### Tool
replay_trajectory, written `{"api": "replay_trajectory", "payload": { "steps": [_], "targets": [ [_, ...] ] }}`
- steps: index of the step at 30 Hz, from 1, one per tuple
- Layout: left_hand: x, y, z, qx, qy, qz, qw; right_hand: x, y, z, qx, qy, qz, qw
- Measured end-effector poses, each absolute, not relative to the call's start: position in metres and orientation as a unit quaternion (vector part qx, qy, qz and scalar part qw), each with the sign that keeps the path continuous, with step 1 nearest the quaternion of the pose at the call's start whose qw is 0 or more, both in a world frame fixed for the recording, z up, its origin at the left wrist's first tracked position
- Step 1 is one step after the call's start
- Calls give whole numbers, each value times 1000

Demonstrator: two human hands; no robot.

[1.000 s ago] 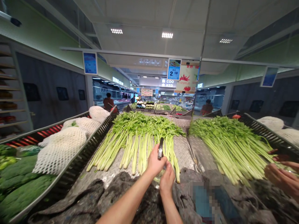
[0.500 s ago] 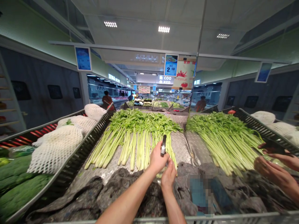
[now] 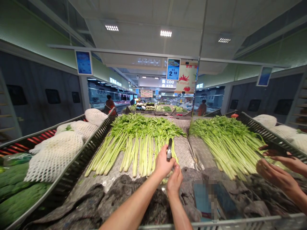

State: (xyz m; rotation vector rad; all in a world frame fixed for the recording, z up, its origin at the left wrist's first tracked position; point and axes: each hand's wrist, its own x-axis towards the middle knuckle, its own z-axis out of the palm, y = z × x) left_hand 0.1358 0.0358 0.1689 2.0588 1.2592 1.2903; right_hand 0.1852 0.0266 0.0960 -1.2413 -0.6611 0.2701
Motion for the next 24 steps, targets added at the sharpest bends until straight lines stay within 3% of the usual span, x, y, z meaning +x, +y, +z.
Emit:
{"api": "replay_trajectory", "payload": {
  "steps": [24],
  "targets": [
    [121, 34, 172, 732, 457, 453, 223, 175, 30, 92, -588, -306, 104, 742]
  ]
}}
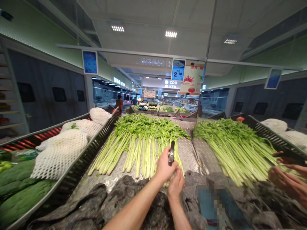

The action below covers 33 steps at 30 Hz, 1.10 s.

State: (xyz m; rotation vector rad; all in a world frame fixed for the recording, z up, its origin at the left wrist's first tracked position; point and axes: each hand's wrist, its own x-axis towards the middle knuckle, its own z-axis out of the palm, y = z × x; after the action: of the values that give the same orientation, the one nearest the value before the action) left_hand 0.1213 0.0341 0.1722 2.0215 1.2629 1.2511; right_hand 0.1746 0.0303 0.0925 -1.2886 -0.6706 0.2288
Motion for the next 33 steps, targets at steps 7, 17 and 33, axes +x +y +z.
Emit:
{"api": "replay_trajectory", "payload": {
  "steps": [7, 17, 33],
  "targets": [
    [101, 42, 176, 721, 464, 481, 185, 152, 39, 102, -547, -343, 130, 753],
    [70, 51, 173, 690, 507, 486, 177, 122, 52, 99, -527, -359, 181, 749],
    [34, 52, 174, 660, 545, 491, 163, 87, 58, 98, -499, -412, 229, 727]
  ]
}}
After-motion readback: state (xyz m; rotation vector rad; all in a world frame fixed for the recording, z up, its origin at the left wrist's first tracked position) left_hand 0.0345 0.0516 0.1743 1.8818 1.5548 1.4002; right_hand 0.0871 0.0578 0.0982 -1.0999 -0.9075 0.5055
